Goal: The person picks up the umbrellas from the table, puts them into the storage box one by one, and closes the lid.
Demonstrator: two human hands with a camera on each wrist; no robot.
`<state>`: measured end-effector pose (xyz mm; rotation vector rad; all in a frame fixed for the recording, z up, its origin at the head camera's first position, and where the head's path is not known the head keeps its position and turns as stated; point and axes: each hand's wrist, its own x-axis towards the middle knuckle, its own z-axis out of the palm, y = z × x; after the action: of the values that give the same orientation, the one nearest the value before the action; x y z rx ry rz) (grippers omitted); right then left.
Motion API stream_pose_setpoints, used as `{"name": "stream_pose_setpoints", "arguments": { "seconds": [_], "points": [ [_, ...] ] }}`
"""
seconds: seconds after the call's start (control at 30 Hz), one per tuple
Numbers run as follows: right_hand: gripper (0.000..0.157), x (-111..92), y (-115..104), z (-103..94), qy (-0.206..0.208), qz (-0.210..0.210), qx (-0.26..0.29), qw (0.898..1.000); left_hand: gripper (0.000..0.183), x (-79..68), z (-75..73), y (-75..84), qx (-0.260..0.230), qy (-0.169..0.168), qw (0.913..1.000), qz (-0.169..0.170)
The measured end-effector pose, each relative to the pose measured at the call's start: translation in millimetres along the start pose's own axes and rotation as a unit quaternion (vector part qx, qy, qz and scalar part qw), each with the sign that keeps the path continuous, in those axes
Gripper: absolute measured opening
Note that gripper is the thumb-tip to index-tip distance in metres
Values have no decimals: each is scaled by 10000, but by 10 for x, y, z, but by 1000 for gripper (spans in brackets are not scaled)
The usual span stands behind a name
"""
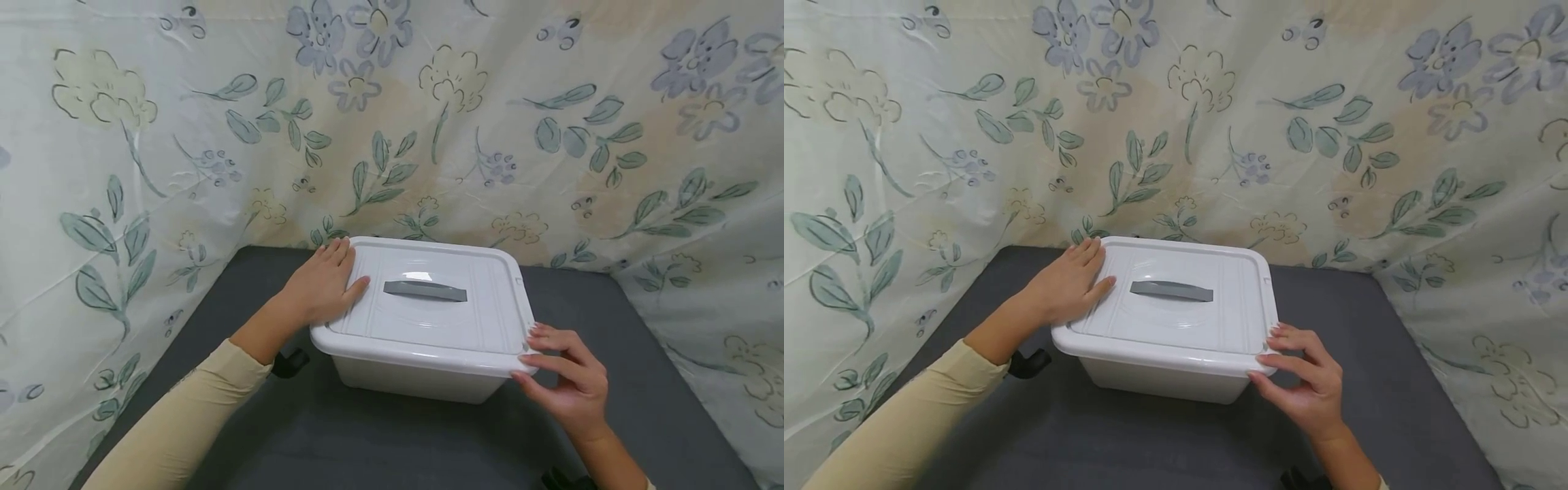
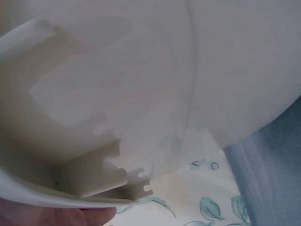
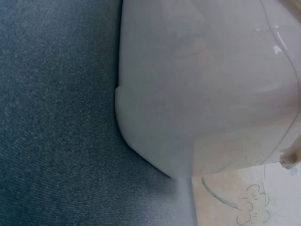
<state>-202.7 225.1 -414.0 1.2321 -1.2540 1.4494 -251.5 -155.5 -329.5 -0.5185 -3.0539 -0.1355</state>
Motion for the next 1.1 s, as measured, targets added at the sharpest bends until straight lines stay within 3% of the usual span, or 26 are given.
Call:
{"name": "stream_pose_setpoints", "arguments": {
  "seconds": [0.53,1.1],
  "points": [
    [23,-28,-17,-52,-163,393,-38,9991,77,-9,-8,32,89,-14,10000,-2],
    [21,-48,-11,-102,-193,627,383,9971,79,11,-41,33,89,-188,9998,-67]
  ]
}}
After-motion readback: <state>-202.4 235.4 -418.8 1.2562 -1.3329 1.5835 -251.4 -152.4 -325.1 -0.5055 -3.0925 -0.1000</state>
